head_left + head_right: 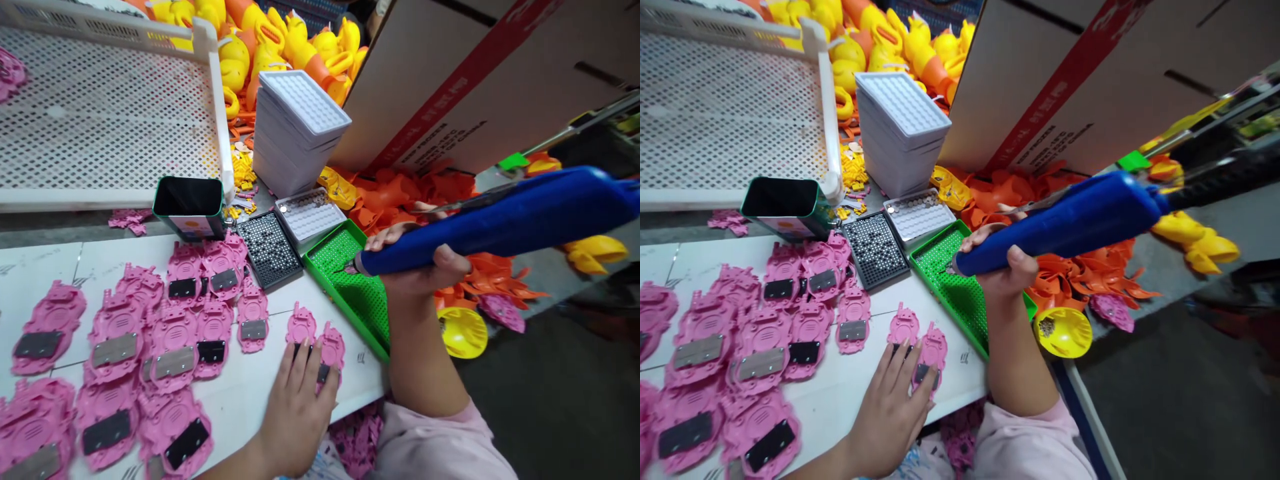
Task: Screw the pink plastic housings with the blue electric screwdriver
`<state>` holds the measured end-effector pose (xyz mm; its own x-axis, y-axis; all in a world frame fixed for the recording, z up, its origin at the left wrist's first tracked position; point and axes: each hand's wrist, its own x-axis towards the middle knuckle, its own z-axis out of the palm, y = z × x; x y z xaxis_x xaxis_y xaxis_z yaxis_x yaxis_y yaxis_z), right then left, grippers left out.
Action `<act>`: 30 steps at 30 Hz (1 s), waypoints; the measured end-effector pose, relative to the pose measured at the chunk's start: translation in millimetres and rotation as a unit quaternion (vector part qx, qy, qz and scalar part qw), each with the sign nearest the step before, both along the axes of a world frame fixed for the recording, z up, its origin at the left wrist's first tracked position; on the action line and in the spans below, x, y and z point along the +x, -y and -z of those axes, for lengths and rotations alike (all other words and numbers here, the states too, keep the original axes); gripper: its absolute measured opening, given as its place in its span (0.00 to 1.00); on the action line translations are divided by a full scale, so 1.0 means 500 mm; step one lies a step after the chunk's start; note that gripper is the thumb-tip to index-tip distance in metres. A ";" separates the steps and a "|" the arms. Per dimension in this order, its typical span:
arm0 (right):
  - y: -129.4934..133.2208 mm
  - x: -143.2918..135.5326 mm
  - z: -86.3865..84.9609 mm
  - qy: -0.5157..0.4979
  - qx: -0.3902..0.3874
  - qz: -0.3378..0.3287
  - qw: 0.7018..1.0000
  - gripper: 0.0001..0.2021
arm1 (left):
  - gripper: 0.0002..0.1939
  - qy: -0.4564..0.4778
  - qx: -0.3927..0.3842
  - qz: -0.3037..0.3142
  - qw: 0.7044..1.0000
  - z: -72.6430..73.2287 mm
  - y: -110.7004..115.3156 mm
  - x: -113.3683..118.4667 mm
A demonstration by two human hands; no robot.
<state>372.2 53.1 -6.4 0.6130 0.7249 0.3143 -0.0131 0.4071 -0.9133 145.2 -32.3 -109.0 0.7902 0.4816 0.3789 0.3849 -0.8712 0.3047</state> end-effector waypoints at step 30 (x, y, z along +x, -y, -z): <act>0.030 -0.098 0.047 -0.004 0.034 -0.299 0.954 0.24 | 0.21 0.002 -0.018 0.001 1.000 0.000 0.004 0.002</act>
<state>323.2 37.9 -30.0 0.0988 0.9234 0.3709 -0.2681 0.3837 -0.8837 146.0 -34.4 -108.8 0.7896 0.4939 0.3641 0.3822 -0.8601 0.3378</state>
